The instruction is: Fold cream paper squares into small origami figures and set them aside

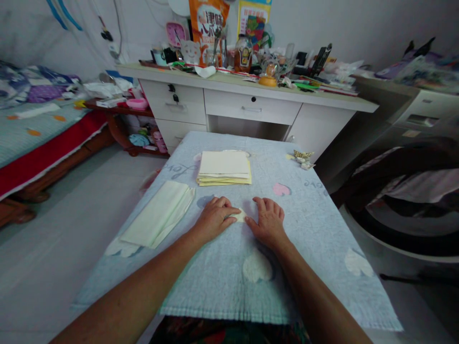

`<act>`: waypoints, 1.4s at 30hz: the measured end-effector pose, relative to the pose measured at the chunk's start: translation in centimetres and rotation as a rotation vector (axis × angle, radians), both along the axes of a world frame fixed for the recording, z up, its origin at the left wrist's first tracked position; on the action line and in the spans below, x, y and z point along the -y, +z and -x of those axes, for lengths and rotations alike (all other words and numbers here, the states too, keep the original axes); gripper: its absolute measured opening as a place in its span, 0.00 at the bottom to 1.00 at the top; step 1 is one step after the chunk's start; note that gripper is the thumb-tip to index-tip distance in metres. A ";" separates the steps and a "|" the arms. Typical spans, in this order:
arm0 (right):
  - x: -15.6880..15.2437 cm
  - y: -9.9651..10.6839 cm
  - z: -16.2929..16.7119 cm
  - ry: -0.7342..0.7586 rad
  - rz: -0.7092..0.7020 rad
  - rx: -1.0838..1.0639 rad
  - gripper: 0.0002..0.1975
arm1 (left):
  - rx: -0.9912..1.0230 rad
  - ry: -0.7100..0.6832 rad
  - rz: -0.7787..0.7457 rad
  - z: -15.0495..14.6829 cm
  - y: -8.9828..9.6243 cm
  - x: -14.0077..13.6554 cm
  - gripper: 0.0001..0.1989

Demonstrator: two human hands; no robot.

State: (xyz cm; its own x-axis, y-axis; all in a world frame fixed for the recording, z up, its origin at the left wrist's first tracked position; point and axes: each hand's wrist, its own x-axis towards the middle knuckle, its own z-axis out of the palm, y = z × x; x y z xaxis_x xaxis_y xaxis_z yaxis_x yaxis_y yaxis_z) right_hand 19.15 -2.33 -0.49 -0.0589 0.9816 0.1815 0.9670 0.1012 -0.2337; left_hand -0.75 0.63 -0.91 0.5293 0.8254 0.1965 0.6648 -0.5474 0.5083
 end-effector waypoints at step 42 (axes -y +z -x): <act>-0.4 0.1 1.5 0.131 0.012 0.026 0.39 | -0.163 0.263 0.015 1.0 0.5 0.8 0.24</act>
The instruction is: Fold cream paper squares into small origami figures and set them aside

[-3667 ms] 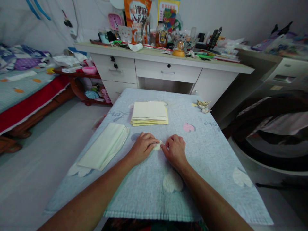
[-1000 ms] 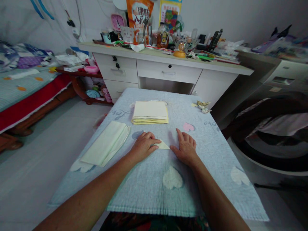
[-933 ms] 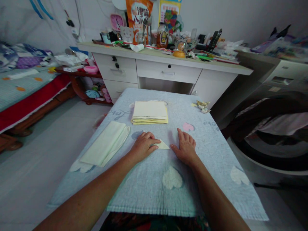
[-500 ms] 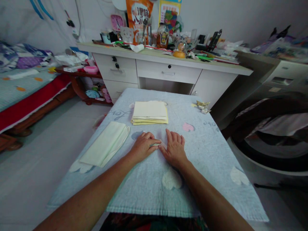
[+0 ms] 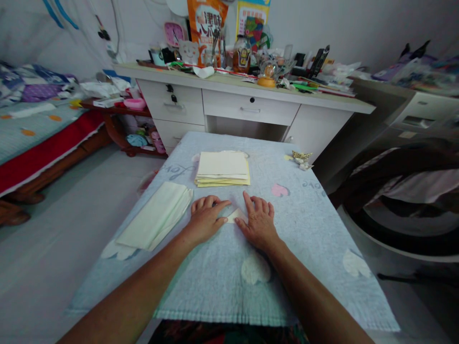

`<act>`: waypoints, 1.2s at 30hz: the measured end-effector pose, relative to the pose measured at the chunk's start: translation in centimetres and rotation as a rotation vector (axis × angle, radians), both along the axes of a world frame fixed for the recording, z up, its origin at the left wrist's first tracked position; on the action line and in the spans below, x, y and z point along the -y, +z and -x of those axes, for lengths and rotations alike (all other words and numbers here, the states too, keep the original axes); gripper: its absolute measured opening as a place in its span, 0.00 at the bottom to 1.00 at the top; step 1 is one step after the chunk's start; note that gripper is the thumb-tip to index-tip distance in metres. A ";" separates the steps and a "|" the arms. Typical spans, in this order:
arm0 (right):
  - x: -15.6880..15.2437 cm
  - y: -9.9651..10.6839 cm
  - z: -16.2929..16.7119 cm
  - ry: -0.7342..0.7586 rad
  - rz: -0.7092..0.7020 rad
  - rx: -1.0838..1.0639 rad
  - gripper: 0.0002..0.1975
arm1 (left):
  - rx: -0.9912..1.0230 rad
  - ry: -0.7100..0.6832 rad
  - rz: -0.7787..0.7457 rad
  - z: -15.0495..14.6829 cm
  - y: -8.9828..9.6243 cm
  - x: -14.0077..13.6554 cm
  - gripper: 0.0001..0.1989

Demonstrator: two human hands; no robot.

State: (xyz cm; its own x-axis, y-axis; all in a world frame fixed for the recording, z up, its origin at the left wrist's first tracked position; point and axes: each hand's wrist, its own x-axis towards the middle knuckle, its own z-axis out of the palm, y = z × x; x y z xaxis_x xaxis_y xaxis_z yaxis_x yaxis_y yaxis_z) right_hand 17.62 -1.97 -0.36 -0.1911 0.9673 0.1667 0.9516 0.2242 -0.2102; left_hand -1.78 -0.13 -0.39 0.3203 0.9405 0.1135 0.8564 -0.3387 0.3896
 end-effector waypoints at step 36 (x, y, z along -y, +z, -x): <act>0.0 0.2 -1.6 -0.027 0.041 0.005 0.39 | 0.023 0.032 -0.047 -1.4 0.3 0.4 0.08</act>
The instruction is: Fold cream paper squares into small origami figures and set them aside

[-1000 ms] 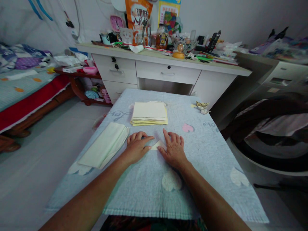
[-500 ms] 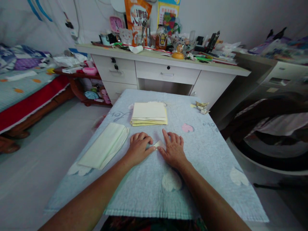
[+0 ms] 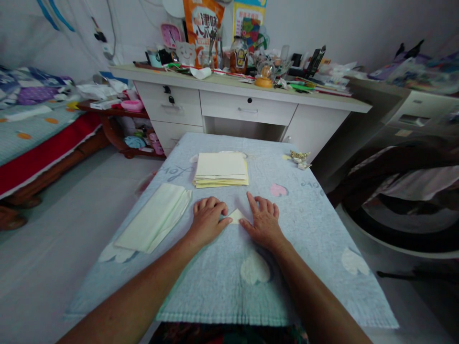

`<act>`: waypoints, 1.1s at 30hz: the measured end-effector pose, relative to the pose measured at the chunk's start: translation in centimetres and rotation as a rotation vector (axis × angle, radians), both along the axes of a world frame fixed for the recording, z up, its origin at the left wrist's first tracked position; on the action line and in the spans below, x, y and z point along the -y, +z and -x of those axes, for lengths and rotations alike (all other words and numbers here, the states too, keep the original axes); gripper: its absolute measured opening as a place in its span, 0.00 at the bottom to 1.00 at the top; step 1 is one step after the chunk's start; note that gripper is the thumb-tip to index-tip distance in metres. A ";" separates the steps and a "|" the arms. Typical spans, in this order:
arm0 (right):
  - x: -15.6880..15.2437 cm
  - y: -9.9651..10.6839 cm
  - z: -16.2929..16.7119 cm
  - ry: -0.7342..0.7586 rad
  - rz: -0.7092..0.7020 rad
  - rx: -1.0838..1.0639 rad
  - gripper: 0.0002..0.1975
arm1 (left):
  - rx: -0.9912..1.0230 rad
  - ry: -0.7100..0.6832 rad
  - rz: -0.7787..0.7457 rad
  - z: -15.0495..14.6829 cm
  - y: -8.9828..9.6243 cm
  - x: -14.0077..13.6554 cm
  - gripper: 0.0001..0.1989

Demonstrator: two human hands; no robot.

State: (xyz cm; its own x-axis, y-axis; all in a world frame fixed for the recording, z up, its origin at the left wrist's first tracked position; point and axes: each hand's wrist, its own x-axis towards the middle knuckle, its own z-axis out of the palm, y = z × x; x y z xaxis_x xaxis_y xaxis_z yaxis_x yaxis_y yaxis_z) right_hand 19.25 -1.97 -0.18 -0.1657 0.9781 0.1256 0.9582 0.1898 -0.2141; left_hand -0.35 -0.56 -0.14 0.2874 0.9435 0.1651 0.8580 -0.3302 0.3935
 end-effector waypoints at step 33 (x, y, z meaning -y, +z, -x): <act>0.2 0.9 -0.4 0.209 -0.058 -0.326 0.11 | 0.214 -0.307 0.011 -0.3 0.0 -0.2 0.16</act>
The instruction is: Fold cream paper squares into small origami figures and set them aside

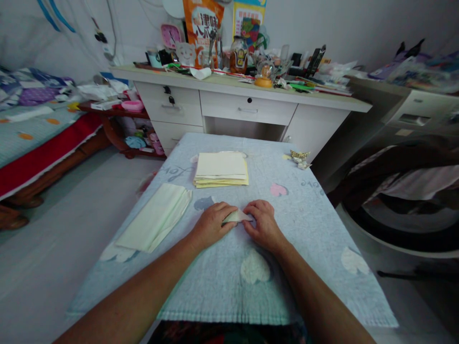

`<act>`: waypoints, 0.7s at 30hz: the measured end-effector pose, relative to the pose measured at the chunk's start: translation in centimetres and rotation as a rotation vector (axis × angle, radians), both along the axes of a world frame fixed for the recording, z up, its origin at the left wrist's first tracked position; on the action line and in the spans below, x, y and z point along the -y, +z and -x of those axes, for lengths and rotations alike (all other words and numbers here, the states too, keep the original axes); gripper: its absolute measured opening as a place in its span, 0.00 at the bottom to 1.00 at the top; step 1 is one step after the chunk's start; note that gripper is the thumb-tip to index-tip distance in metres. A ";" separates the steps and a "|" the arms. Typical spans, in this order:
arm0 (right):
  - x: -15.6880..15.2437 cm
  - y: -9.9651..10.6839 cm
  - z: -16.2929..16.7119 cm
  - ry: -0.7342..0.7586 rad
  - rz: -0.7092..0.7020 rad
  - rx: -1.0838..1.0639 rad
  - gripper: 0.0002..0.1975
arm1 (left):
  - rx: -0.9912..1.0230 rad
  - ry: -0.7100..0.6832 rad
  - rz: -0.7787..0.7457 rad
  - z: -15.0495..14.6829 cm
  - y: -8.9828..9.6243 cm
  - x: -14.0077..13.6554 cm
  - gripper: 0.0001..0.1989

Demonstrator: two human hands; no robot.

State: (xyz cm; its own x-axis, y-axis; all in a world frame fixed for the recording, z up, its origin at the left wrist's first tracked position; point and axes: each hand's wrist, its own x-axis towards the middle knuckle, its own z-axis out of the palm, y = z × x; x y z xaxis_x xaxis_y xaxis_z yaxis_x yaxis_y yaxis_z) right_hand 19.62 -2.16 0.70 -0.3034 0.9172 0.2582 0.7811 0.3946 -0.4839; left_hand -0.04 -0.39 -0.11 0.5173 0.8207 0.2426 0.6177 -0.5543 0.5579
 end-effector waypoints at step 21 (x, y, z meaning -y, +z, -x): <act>-0.1 0.5 0.4 0.059 -0.036 -0.260 0.11 | 0.282 0.011 0.175 0.0 0.2 0.4 0.16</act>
